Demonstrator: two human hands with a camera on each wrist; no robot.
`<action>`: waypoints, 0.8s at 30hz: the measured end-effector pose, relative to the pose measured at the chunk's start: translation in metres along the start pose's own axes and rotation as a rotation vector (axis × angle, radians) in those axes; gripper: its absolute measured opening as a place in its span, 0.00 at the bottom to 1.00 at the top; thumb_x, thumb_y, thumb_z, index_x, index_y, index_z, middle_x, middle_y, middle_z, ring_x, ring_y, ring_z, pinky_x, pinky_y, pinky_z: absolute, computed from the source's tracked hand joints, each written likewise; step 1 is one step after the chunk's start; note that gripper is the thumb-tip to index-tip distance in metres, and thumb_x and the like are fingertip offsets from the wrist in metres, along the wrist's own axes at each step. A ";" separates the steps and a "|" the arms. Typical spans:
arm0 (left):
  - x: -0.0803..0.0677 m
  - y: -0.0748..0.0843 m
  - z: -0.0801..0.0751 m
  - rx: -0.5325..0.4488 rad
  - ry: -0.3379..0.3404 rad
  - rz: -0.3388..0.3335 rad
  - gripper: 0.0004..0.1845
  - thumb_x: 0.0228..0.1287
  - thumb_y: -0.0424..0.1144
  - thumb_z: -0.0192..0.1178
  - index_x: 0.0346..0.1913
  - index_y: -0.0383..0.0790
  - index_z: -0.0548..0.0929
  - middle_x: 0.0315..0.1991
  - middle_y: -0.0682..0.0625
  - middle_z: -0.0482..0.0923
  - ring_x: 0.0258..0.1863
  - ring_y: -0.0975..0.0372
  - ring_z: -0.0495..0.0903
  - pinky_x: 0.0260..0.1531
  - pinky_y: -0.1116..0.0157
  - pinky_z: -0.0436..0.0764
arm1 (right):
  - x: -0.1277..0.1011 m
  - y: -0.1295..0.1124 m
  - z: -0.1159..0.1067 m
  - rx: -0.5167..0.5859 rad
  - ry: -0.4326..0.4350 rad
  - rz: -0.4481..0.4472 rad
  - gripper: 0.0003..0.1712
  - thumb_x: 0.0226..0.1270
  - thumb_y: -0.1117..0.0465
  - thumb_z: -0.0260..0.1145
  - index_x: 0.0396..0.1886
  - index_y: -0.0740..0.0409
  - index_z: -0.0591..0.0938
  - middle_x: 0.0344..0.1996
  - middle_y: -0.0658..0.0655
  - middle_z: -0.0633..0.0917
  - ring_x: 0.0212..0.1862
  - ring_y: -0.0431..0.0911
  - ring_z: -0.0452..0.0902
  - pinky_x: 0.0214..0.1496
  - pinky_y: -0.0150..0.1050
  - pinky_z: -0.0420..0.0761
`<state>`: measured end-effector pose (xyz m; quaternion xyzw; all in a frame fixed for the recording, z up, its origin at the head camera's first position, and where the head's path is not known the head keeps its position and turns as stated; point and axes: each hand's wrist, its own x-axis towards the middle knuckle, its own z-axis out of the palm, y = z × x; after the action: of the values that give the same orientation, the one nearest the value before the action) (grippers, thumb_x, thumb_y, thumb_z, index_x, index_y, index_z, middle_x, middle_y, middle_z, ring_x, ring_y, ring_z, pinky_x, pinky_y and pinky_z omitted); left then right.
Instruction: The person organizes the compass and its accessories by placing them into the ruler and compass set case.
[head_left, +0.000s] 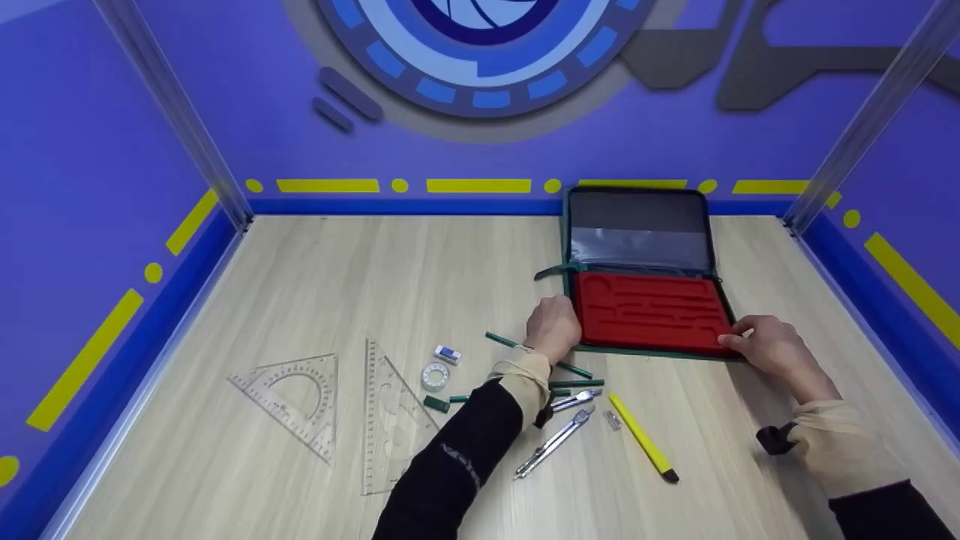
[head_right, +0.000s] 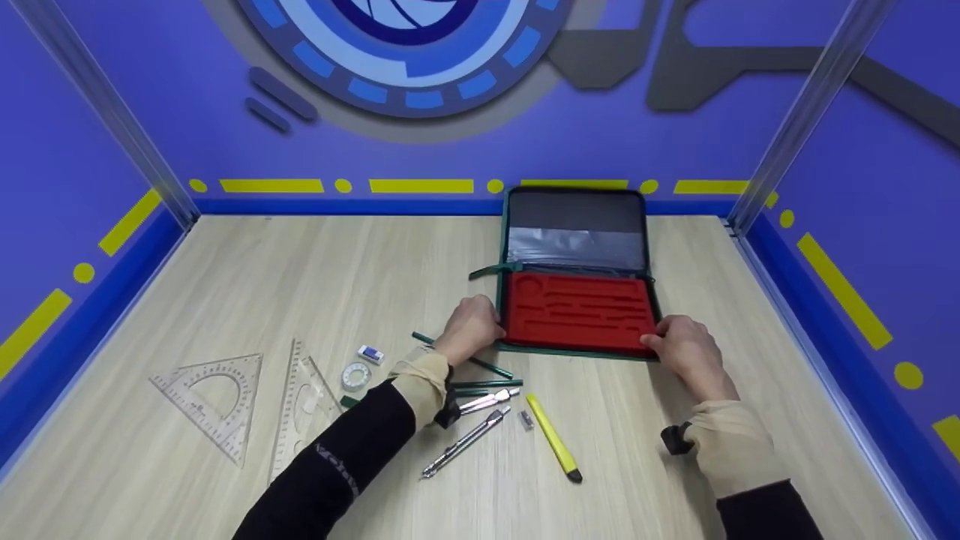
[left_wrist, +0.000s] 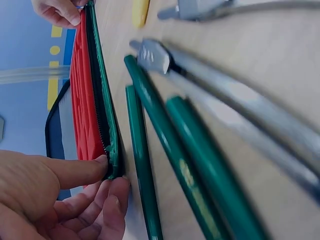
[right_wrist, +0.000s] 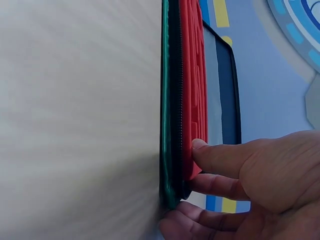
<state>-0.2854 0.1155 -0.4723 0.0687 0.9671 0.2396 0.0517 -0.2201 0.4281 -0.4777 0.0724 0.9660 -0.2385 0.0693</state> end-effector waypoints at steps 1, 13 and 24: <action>0.001 -0.002 -0.002 0.000 -0.006 -0.008 0.10 0.69 0.30 0.60 0.30 0.41 0.87 0.38 0.45 0.88 0.33 0.62 0.85 0.26 0.64 0.80 | 0.001 -0.002 0.000 -0.007 0.004 -0.014 0.22 0.74 0.56 0.67 0.48 0.75 0.80 0.36 0.69 0.83 0.39 0.60 0.77 0.44 0.55 0.77; 0.009 -0.035 -0.022 0.135 -0.030 -0.086 0.05 0.66 0.37 0.67 0.31 0.44 0.88 0.36 0.48 0.88 0.32 0.60 0.84 0.34 0.58 0.83 | 0.013 -0.032 0.013 -0.005 -0.031 -0.015 0.22 0.73 0.53 0.68 0.47 0.71 0.82 0.33 0.63 0.81 0.38 0.56 0.73 0.41 0.48 0.74; 0.015 -0.057 -0.035 0.109 -0.037 -0.085 0.05 0.61 0.39 0.72 0.35 0.41 0.89 0.38 0.46 0.88 0.35 0.56 0.85 0.38 0.55 0.83 | 0.018 -0.054 0.023 0.013 -0.059 0.020 0.24 0.74 0.52 0.68 0.51 0.71 0.82 0.36 0.62 0.80 0.39 0.55 0.73 0.40 0.46 0.74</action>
<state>-0.3110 0.0522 -0.4696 0.0348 0.9795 0.1831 0.0759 -0.2452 0.3724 -0.4763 0.0753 0.9612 -0.2459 0.0999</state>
